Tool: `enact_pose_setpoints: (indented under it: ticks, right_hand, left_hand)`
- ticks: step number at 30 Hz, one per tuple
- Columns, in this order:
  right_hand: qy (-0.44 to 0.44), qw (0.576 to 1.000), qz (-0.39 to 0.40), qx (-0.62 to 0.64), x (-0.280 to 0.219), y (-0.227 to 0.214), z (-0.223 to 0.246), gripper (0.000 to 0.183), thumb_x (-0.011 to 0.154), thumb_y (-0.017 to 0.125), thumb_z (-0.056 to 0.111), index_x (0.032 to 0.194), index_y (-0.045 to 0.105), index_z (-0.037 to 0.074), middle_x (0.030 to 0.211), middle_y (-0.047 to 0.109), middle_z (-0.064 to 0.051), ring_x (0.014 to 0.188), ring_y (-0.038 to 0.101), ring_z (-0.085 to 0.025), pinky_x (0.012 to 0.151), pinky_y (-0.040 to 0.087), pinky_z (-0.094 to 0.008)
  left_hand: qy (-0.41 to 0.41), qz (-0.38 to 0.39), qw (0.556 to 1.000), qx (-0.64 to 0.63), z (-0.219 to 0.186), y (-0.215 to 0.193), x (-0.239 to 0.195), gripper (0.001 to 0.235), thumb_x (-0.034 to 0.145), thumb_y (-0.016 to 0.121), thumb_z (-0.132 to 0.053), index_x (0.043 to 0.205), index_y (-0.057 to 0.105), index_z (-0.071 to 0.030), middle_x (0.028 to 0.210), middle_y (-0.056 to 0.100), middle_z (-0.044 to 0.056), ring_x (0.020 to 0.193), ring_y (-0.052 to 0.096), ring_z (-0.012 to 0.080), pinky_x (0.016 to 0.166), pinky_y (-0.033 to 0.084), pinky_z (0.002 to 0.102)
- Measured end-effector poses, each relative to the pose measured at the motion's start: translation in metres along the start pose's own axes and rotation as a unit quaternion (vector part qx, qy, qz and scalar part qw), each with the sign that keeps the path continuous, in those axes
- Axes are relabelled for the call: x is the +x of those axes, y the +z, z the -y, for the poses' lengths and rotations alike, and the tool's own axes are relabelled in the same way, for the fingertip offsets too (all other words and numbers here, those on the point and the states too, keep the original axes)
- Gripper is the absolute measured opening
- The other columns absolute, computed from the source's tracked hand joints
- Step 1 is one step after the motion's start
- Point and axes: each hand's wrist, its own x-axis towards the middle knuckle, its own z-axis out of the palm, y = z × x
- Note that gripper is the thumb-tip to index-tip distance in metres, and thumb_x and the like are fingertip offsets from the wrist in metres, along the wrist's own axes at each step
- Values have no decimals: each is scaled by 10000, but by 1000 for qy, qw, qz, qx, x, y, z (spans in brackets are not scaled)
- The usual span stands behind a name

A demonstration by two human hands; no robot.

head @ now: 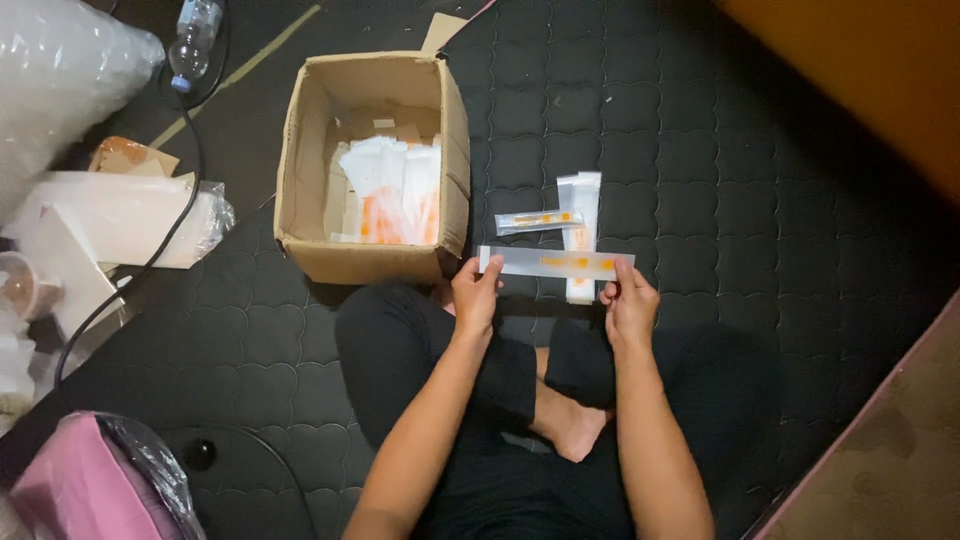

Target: The person picks up plastic packets containing strips with orange markings from a cardboard box by hand and arranges them in a specific pattern on a dark padded surface.

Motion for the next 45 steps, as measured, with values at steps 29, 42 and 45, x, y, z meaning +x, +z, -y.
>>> enact_pose_setpoints:
  ticks: [29,42,45]
  right_hand:
    - [-22,992,15,126,3,-3,33,76,1008,691,240,1059,689,184,943,690,-18,838,682,-141,813,566,-275]
    - [-83,928,267,-247,-61,43,59,222,1045,635,247,924,774,122,779,681,3,741,570,-80,700,529,-261]
    - [-55,945,254,-199,-106,74,100,198,1041,630,220,922,756,124,740,649,8,706,565,-76,659,535,-264]
  left_hand:
    - [122,236,927,263,16,-6,-13,49,868,752,-205,898,786,-222,912,752,86,930,723,334,842,555,417]
    - [225,357,904,72,-63,4,-45,276,991,708,-324,1143,776,-104,1166,711,152,1168,656,314,1050,465,449]
    - [237,342,906,77,-58,11,-26,165,1008,692,-266,1041,814,-161,1127,744,87,1110,685,255,1012,488,411]
